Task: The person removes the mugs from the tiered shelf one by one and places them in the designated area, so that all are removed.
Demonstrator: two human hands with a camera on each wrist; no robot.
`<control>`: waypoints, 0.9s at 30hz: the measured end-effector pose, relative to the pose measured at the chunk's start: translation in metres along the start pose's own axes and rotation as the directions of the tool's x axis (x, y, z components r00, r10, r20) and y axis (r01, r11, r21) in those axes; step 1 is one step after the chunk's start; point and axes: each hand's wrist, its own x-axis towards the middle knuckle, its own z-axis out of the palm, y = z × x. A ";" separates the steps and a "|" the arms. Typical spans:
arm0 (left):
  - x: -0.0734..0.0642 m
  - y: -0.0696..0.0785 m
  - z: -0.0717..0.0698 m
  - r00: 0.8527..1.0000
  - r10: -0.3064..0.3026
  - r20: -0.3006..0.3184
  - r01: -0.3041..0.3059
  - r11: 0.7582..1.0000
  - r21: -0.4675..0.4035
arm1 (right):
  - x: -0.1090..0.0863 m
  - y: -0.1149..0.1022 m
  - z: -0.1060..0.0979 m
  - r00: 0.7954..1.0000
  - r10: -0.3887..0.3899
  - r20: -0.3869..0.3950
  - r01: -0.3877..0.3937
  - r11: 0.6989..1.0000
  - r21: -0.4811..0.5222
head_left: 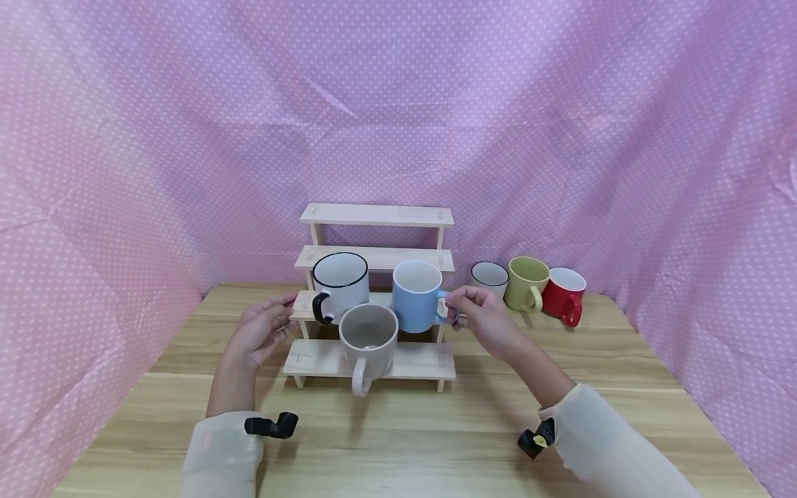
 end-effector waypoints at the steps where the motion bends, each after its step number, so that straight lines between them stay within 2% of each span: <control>1: 0.000 0.000 0.000 1.000 0.002 0.000 -0.002 1.000 -0.003 | -0.001 0.000 -0.002 1.000 -0.007 0.000 0.007 1.000 0.000; 12: -0.001 0.000 0.001 1.000 0.004 -0.005 -0.004 1.000 -0.008 | -0.014 0.002 -0.030 0.997 -0.074 -0.014 0.074 0.997 -0.028; 19: 0.001 -0.002 0.000 1.000 0.004 -0.010 -0.004 1.000 -0.020 | -0.025 -0.005 -0.052 0.986 -0.168 -0.019 0.169 0.984 0.062; 27: 0.003 -0.002 -0.001 1.000 0.006 -0.002 -0.006 1.000 -0.022 | -0.036 -0.011 -0.078 0.966 -0.255 -0.034 0.257 0.960 0.108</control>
